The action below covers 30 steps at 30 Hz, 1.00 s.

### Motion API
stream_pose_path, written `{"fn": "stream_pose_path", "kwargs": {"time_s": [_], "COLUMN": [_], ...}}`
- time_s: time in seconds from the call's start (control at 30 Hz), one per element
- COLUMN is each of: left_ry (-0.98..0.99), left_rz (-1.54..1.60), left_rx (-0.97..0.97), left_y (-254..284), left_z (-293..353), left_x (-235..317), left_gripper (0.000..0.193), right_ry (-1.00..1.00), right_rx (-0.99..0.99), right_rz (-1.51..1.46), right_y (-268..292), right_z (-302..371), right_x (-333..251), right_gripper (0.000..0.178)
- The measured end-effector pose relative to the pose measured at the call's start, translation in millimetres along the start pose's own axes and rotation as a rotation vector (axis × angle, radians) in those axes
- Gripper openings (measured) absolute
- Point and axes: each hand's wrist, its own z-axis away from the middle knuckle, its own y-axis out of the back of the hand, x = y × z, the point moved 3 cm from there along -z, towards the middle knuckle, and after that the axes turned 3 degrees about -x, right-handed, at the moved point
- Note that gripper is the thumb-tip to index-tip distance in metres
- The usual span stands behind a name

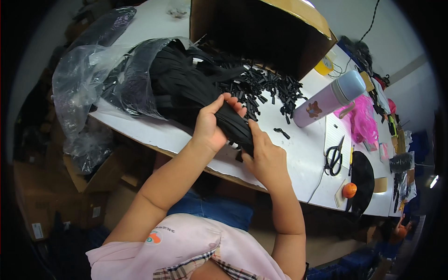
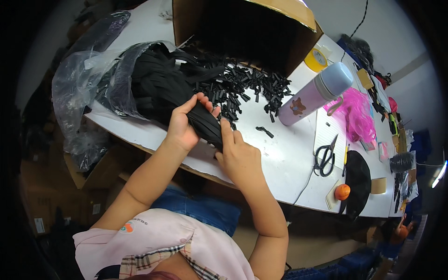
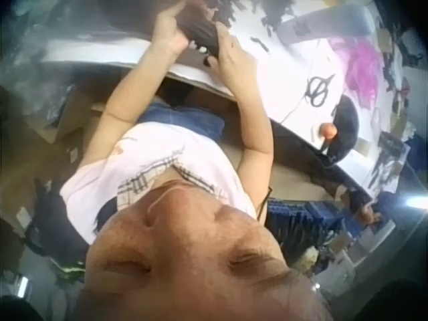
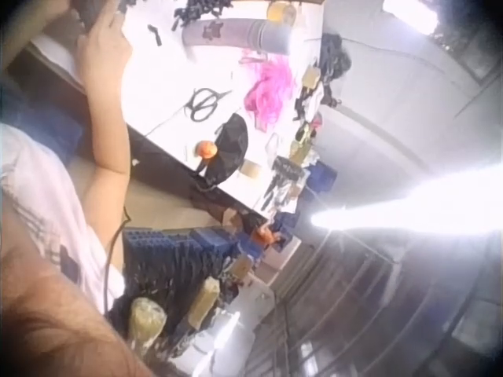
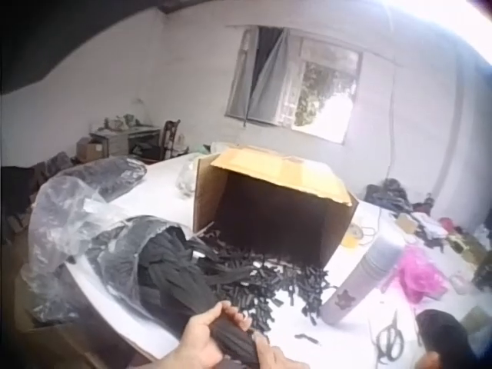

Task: Assembling small plastic clips onto black fabric strips at a workbench.

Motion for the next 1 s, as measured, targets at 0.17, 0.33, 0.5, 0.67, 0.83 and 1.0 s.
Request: {"fn": "stream_pose_path", "kwargs": {"time_s": [0.17, 0.33, 0.5, 0.67, 0.83, 1.0], "left_ry": [-0.021, -0.035, 0.021, 0.004, -0.015, 0.118], "left_rz": [-0.002, -0.031, -0.194, -0.188, -0.286, -0.134], "left_rx": [-0.052, -0.058, -0.008, -0.164, -0.107, -0.083], "left_y": [3.2, 14.8, 20.5, 12.7, 13.4, 8.3], "left_z": [-4.9, -5.4, 3.4, 19.2, 11.1, -2.4], "left_x": [2.9, 3.6, -13.7, -29.0, -21.4, -15.1], "left_gripper": [0.01, 0.011, 0.019, 0.053, 0.036, 0.019], "right_ry": [-0.054, -0.148, 0.015, -0.081, 0.033, 0.097], "right_rx": [-0.142, -0.032, 0.432, 0.139, -0.031, 0.055], "right_rz": [-0.047, -0.143, -0.455, -0.339, -0.059, -0.205], "right_y": [23.6, 74.9, 95.3, 28.0, -7.8, -6.6], "right_z": [19.1, 20.6, -7.1, -46.8, -46.9, -38.8], "right_x": [25.6, 47.2, 37.8, -1.1, -19.4, 0.9], "right_gripper": [0.052, 0.034, 0.037, 0.036, 0.042, 0.064]}}
